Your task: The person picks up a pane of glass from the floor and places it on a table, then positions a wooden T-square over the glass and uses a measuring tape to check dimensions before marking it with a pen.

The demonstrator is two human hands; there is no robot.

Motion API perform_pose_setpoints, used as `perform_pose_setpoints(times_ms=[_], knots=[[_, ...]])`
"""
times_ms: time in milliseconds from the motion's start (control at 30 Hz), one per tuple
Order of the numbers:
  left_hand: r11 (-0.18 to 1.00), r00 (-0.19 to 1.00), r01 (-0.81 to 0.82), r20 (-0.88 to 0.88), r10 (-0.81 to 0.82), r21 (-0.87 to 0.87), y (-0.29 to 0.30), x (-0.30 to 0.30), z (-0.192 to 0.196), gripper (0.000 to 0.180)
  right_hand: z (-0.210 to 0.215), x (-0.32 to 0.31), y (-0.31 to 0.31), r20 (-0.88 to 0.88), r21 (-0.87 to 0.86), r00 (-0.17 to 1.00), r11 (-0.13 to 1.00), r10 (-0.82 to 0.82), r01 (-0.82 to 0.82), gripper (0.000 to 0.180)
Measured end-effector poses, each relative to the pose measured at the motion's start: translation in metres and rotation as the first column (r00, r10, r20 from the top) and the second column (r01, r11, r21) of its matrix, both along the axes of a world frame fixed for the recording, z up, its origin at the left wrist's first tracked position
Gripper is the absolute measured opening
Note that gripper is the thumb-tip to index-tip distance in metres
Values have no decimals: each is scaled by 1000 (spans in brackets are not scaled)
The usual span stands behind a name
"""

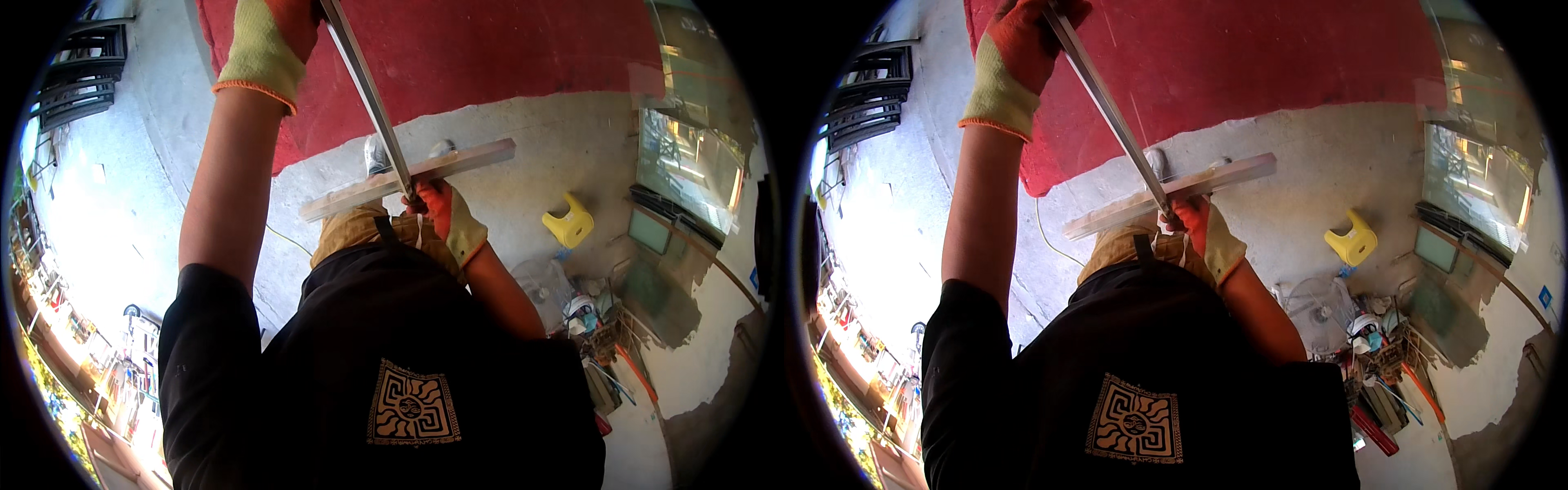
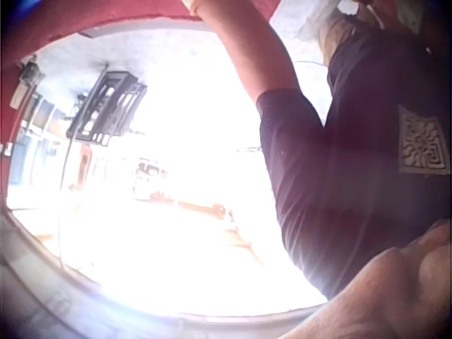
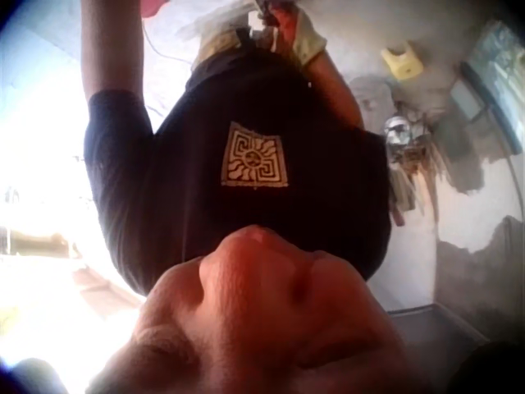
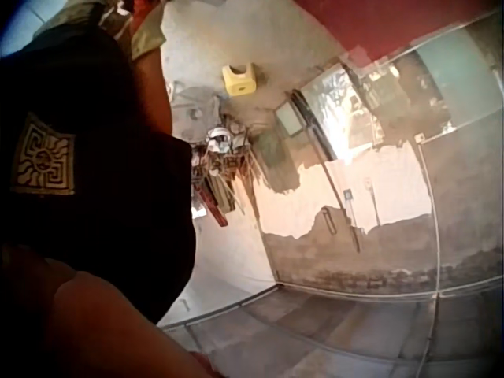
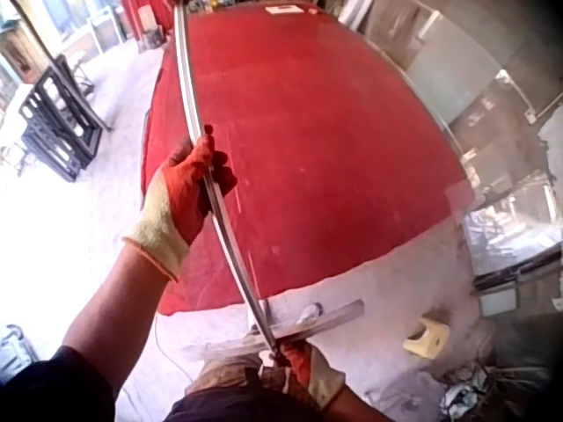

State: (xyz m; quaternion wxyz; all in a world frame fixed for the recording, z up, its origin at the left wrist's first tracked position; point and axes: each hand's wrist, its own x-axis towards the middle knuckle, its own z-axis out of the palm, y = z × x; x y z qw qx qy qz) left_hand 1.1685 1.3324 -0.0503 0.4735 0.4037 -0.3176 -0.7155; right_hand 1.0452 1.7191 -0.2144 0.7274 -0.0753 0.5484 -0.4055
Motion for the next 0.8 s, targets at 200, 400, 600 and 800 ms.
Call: perform_pose_setpoints(times_ms=[200,400,600,800], knots=[[999,999,34,-1,-34,0,-13,-6,-14,20,-18,-4,-3,-6,12,997,997,-78,79,42],[998,998,59,-4,-59,7,-21,-13,-22,26,-26,-9,-3,10,28,993,992,-121,121,35],[952,955,292,18,-295,93,-31,-40,-39,34,-37,-35,-5,-31,9,924,925,-381,381,37],[882,897,443,-65,-438,161,-16,-93,-77,33,-40,-66,-9,-12,-62,779,778,-627,625,35]])
